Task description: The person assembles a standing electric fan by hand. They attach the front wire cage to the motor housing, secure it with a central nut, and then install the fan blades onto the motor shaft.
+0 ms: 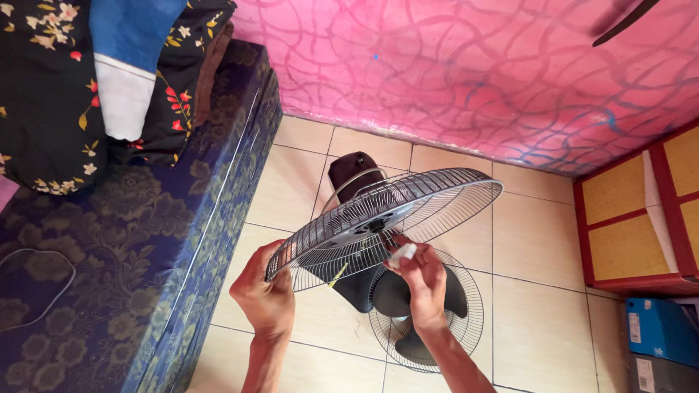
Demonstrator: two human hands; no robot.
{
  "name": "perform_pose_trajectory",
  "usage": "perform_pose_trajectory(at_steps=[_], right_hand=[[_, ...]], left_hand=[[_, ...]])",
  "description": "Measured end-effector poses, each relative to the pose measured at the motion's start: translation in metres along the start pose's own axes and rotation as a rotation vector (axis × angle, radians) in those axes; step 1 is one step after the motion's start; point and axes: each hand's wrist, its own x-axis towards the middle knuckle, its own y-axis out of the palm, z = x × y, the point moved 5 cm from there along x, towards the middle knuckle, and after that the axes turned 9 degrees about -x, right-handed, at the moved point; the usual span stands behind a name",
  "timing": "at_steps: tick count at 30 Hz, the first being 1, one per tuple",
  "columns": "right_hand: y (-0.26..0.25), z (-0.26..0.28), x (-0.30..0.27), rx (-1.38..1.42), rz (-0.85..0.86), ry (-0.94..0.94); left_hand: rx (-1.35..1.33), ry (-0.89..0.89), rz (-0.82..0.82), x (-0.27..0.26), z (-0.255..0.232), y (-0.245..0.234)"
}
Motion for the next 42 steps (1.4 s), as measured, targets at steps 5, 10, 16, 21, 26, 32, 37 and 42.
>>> perform_pose_trajectory(at_steps=[5,10,16,21,26,32,37,42], right_hand=[[-0.006,-0.007,0.011,-0.364,-0.131,0.071],[-0.004,-0.024,0.011,-0.226,-0.127,0.131],[-0.003,-0.019,0.003,-0.252,-0.040,0.059],[0.002,-0.009,0.000,-0.486,-0.053,0.070],[0.000,-0.021,0.002,-0.389,-0.085,0.107],[-0.002,-0.020,-0.003,-0.391,-0.051,0.096],[0.002,-0.006,-0.002,-0.472,-0.077,0.036],[0.007,0.020,-0.002,-0.677,-0.226,-0.034]], left_hand=[[0.007,-0.009,-0.009,0.000,0.001,0.003],[0.040,-0.036,0.010,0.003,0.003,0.010],[0.027,0.022,0.008,0.011,0.001,0.008],[0.018,-0.011,-0.001,0.013,0.002,0.010],[0.018,-0.033,-0.023,0.004,-0.003,0.015],[0.079,-0.092,-0.024,-0.001,-0.010,0.016],[0.045,-0.064,-0.046,0.000,-0.011,0.017],[0.067,-0.057,-0.029,0.001,-0.010,0.015]])
